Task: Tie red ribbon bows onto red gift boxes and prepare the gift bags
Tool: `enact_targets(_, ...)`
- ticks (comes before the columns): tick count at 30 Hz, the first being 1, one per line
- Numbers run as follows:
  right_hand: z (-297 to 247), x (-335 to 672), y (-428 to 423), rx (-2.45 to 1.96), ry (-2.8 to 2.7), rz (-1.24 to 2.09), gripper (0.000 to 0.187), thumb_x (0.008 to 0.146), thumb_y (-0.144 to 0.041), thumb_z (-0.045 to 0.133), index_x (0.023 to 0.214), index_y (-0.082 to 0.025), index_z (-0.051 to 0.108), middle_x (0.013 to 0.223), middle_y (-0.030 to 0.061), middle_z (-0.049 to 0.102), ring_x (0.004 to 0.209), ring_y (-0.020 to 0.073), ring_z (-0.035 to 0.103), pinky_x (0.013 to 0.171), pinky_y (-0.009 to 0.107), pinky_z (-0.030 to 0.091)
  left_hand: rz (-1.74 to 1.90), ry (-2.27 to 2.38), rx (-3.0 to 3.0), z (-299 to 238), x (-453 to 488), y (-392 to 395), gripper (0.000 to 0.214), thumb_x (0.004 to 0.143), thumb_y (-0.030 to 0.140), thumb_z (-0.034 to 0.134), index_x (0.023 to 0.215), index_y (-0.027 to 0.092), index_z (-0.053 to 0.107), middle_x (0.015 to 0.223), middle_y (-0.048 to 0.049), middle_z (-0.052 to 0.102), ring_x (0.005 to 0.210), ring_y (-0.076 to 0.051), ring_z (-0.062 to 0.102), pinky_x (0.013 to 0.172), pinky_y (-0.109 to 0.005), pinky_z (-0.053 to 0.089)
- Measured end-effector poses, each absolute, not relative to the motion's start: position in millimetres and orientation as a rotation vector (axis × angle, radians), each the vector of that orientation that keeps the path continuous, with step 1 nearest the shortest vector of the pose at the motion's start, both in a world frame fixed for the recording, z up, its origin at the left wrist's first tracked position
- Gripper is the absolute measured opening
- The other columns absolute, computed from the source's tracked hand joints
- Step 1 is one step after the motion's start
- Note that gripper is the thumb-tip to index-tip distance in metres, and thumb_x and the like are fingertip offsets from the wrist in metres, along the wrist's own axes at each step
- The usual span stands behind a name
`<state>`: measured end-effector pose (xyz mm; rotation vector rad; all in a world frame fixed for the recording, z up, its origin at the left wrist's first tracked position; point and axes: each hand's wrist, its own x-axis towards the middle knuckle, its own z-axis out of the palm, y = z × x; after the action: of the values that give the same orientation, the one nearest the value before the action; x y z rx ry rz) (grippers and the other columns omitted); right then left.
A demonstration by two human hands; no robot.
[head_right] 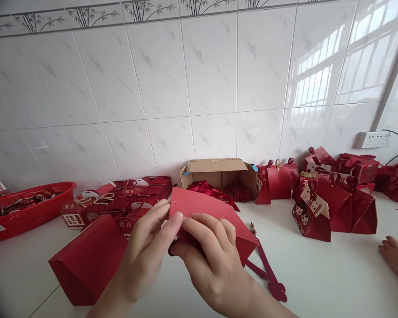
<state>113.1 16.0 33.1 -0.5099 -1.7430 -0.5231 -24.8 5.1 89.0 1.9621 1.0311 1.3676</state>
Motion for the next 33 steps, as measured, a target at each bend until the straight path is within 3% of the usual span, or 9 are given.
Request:
enact_targets(3,31.6,108.3,16.9,-0.52,-1.772,-0.466,0.021,0.087,-0.004,0.054,0.09,-0.021,0.066,0.118,0.0052,0.057,0.114,0.0233,0.049,0.088,0.036,0.037,1.386,1.1,1.942,91.7,-27.1,3.9,0.03,0.094,0.032,0.041,0.066,0.02,0.037,0.067,0.0018,0.042,0.061,-0.011,0.041,0.055,-0.022,0.039)
enact_targets(6,40.8,110.8,13.1,-0.484,-1.872,-0.197,0.018,0.086,-0.006,0.056,0.082,-0.022,0.064,0.121,0.0053,0.056,0.119,0.0236,0.047,0.092,0.037,0.041,1.491,1.232,2.061,95.3,-36.2,7.1,0.029,0.093,0.027,0.042,0.066,0.02,0.036,0.062,0.0035,0.038,0.057,-0.011,0.037,0.053,-0.022,0.036)
enact_targets(10,57.1,126.6,7.6,-0.433,-1.844,0.218,0.007,0.087,-0.018,0.061,0.082,-0.022,0.062,0.097,0.0018,0.065,0.091,0.016,0.062,0.08,0.031,0.047,1.61,1.365,2.264,100.1,-47.0,10.0,0.015,0.093,0.025,0.047,0.079,0.02,0.05,0.071,0.0037,0.05,0.065,-0.01,0.047,0.063,-0.021,0.039)
enact_targets(13,62.9,139.8,6.9,-0.499,-1.73,0.176,0.01,0.085,-0.014,0.063,0.084,-0.024,0.061,0.081,-0.0023,0.066,0.078,0.0141,0.062,0.077,0.032,0.043,1.651,1.297,2.336,101.0,-46.5,6.8,0.007,0.092,0.021,0.05,0.087,0.021,0.055,0.081,0.0033,0.058,0.072,-0.009,0.054,0.068,-0.02,0.042)
enact_targets(15,64.3,145.5,6.4,-0.582,-1.647,0.071,0.013,0.084,-0.013,0.064,0.084,-0.026,0.063,0.086,-0.001,0.064,0.083,0.0154,0.061,0.077,0.032,0.043,1.641,1.218,2.372,100.1,-42.5,3.0,0.007,0.091,0.018,0.05,0.088,0.022,0.055,0.084,0.0028,0.059,0.076,-0.009,0.056,0.068,-0.019,0.043)
enact_targets(22,66.3,148.2,2.9,-0.722,-1.572,0.001,0.006,0.082,-0.026,0.067,0.076,-0.025,0.067,0.134,0.0041,0.048,0.128,0.0283,0.042,0.09,0.04,0.046,1.69,1.09,2.464,92.3,-30.6,-5.6,0.01,0.089,0.011,0.05,0.088,0.02,0.055,0.088,-0.0002,0.06,0.081,-0.011,0.057,0.069,-0.02,0.044)
enact_targets(25,65.7,147.8,3.8,-0.727,-1.59,0.059,0.006,0.083,-0.029,0.066,0.078,-0.025,0.067,0.137,0.0049,0.047,0.128,0.0297,0.043,0.091,0.042,0.048,1.7,1.058,2.497,91.1,-29.8,-5.7,0.011,0.089,0.01,0.05,0.089,0.02,0.055,0.089,-0.0008,0.06,0.082,-0.011,0.057,0.07,-0.02,0.044)
enact_targets(33,66.8,150.2,3.5,-0.726,-1.559,0.021,0.005,0.083,-0.023,0.066,0.079,-0.026,0.067,0.131,0.0036,0.05,0.119,0.0231,0.051,0.089,0.035,0.05,1.658,0.957,2.593,91.3,-29.8,-6.1,0.015,0.088,0.005,0.05,0.093,0.019,0.053,0.092,-0.0007,0.059,0.089,-0.01,0.057,0.08,-0.018,0.045)
